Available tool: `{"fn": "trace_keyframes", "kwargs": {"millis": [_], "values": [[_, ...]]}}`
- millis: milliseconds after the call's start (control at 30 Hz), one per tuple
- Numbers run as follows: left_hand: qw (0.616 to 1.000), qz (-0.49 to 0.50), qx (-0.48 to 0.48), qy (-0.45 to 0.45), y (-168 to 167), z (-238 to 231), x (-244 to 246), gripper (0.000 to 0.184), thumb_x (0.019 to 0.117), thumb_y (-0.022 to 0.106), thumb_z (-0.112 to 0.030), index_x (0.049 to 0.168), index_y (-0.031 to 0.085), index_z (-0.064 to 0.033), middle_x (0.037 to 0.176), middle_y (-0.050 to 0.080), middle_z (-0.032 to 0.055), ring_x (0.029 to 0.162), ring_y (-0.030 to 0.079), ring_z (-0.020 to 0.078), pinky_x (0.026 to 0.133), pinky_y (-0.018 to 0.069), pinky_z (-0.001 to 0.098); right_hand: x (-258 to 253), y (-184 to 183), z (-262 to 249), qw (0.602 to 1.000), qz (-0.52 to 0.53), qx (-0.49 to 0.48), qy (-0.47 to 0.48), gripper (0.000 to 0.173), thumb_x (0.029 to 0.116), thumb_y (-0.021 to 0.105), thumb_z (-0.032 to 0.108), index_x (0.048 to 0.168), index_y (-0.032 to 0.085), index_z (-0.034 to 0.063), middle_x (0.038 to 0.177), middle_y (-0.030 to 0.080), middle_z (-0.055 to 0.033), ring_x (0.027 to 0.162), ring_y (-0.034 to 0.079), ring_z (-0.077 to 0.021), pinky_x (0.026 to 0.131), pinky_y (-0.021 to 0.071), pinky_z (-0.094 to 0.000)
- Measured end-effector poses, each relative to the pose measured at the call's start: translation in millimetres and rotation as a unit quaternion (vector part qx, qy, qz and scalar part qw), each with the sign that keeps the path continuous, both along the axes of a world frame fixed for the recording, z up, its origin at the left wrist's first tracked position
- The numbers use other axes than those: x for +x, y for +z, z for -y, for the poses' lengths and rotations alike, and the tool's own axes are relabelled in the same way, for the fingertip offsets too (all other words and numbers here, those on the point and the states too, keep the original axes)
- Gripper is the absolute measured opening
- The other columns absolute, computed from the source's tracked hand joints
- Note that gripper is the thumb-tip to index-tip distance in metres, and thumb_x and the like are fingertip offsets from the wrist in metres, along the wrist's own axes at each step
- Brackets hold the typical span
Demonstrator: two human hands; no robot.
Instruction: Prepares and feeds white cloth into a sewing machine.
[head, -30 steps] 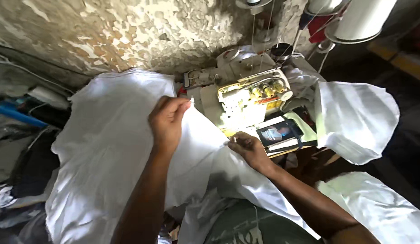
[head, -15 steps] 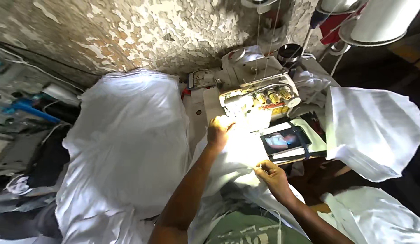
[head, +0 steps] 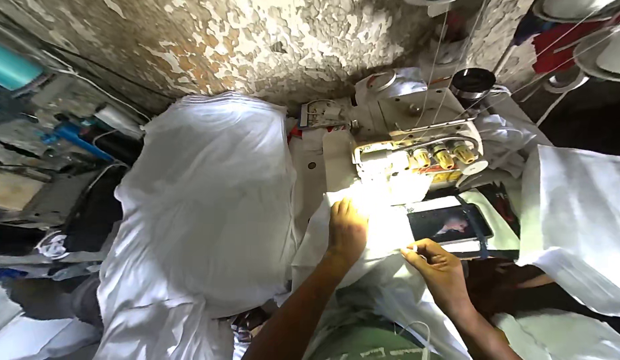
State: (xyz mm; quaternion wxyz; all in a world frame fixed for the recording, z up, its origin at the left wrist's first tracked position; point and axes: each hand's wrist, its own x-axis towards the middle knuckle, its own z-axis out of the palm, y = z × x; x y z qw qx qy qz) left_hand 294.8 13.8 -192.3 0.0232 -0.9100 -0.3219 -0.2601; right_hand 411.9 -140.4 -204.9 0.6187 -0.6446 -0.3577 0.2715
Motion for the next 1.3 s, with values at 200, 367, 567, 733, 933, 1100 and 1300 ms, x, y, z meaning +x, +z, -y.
{"fn": "trace_keyframes", "kwargs": {"millis": [200,367,567,733,933,1100,1300], "values": [[1.000,0.002,-0.020,0.008,2,-5,5,0.012,0.0885,0.072,-0.010,0.092,0.077,0.0000,0.103,0.073,0.0202,0.108,0.069,0.0378,0.094,0.0522,0.0503,0,-2,-4,0.999,0.043,-0.008,-0.021,0.006,0.0881,0.068,0.012,0.085,0.068,0.0065,0.076,0.065,0.0087,0.067,0.057,0.0095,0.063,0.0470,-0.0076],[0.999,-0.021,-0.025,0.019,6,5,4,0.017,0.0907,0.071,-0.017,0.090,0.076,-0.0007,0.099,0.073,0.0191,0.105,0.069,0.0383,0.094,0.0517,0.0528,-7,1,3,0.995,0.089,-0.006,-0.033,0.012,0.0909,0.066,0.015,0.087,0.069,0.0044,0.075,0.065,0.0080,0.066,0.054,0.0122,0.062,0.0451,-0.0051],[0.998,-0.041,-0.023,0.034,10,19,9,0.018,0.0905,0.071,-0.020,0.083,0.076,-0.0037,0.085,0.072,0.0150,0.092,0.070,0.0356,0.091,0.0509,0.0517,-14,4,1,0.992,0.117,-0.008,-0.049,0.014,0.0919,0.064,0.013,0.089,0.070,0.0007,0.077,0.065,0.0052,0.068,0.054,0.0134,0.064,0.0445,-0.0041],[0.993,-0.043,-0.113,0.007,11,-7,3,0.029,0.0930,0.062,-0.005,0.115,0.069,0.0118,0.123,0.068,0.0271,0.128,0.060,0.0414,0.115,0.0368,0.0567,-18,0,-16,0.992,0.120,-0.001,-0.039,0.014,0.0930,0.063,0.011,0.089,0.070,0.0000,0.078,0.067,0.0037,0.069,0.056,0.0117,0.066,0.0471,-0.0063],[0.978,0.016,-0.205,-0.038,20,-49,1,0.044,0.0931,0.052,0.007,0.137,0.056,0.0113,0.145,0.057,0.0237,0.141,0.050,0.0344,0.124,0.0250,0.0493,-17,-3,-41,0.992,0.118,-0.017,-0.048,0.014,0.0938,0.063,0.013,0.086,0.069,0.0031,0.072,0.064,0.0066,0.063,0.053,0.0104,0.060,0.0444,-0.0089],[0.962,0.017,-0.252,-0.102,23,-92,1,0.035,0.0998,0.049,0.005,0.134,0.058,0.0058,0.138,0.060,0.0237,0.140,0.050,0.0379,0.124,0.0230,0.0552,-13,4,-66,0.993,0.102,-0.014,-0.059,0.009,0.0904,0.065,0.006,0.085,0.070,0.0014,0.070,0.063,0.0057,0.062,0.053,0.0091,0.061,0.0453,-0.0106],[0.949,0.024,-0.292,-0.114,26,-127,6,0.030,0.1067,0.046,-0.009,0.128,0.061,0.0058,0.139,0.059,0.0240,0.142,0.046,0.0385,0.122,0.0232,0.0597,-8,9,-95,0.988,0.125,-0.040,-0.086,0.013,0.0893,0.064,0.001,0.077,0.063,0.0025,0.059,0.047,0.0098,0.054,0.041,0.0068,0.055,0.0368,-0.0145]]}}
